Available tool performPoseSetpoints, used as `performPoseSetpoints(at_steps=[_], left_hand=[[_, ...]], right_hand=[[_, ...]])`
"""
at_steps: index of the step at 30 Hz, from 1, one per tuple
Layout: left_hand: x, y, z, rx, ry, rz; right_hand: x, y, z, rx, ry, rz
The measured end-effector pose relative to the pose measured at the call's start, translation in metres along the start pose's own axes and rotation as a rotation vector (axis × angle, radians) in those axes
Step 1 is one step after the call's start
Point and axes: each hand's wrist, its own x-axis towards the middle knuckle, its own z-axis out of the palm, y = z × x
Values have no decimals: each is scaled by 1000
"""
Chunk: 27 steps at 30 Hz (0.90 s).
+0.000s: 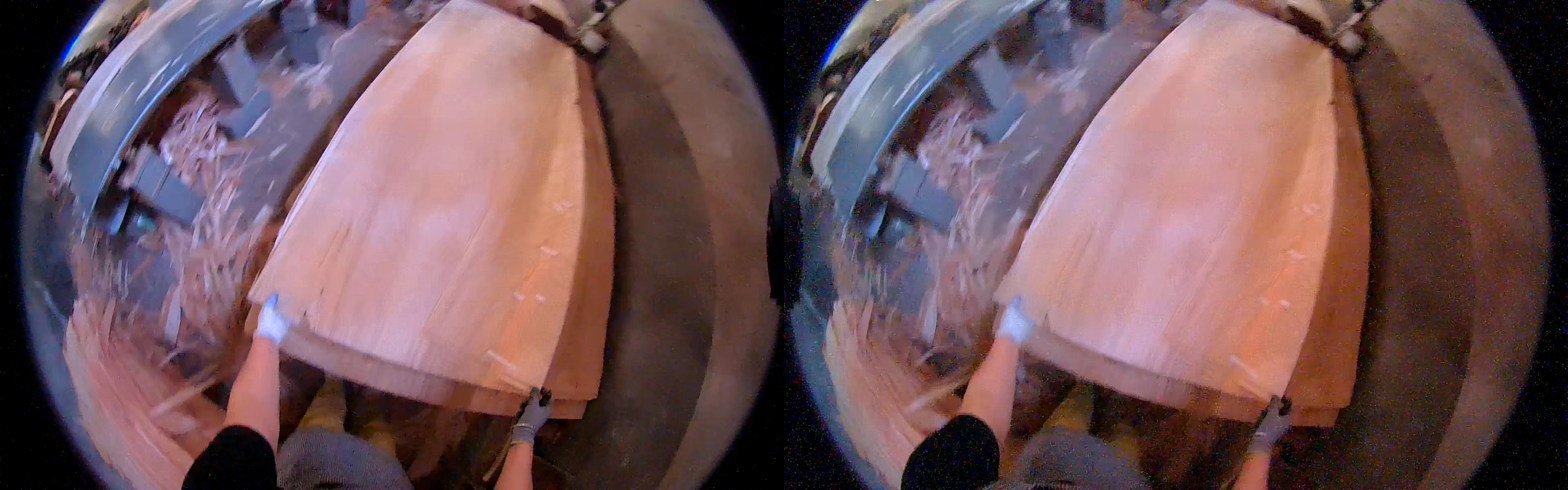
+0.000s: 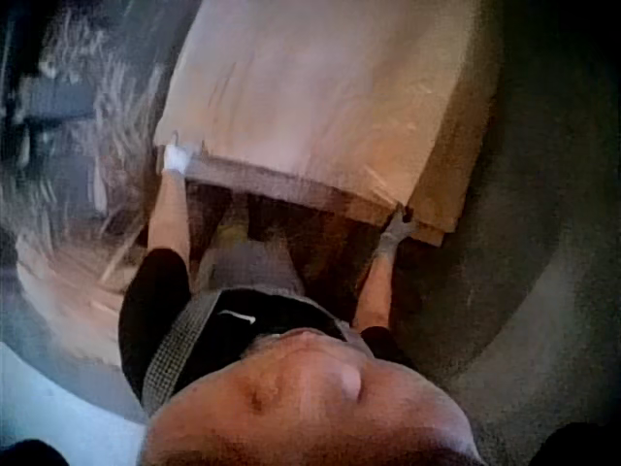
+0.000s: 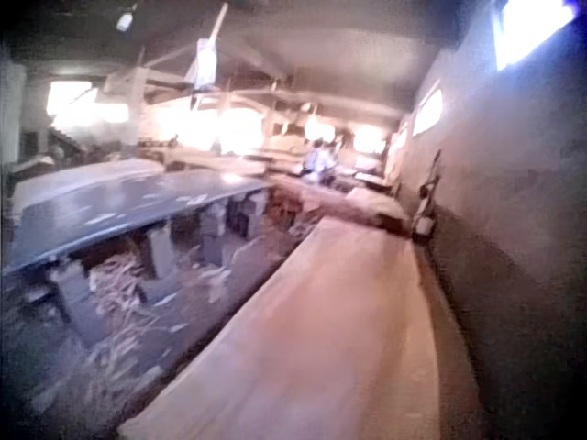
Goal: The person prepares wood veneer sheets by applying adhesive tape to seams and cutting away excess material using a utility knife.
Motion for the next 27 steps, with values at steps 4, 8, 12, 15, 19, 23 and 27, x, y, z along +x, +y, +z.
performPoseSetpoints(at_steps=[4, 8, 12, 15, 19, 23, 27], left_hand=[[-8, -1, 26, -10, 89, -22], [-27, -49, 11, 14, 306, -144], [-18, -53, 16, 168, 183, -92], [-11, -52, 14, 236, 305, -78], [6, -59, -16, 140, 229, -153], [27, -50, -5, 440, 265, -147], [14, -40, -5, 512, 352, -102]], right_hand=[[43, 70, -29, -231, -27, -260], [18, 56, -4, -127, -50, -31], [65, 111, -59, -304, -258, 14], [54, 97, -52, -477, -278, -184], [20, 46, -27, -302, -328, 40], [87, 144, -82, -436, -168, -42], [77, 167, -68, -614, -40, -378]])
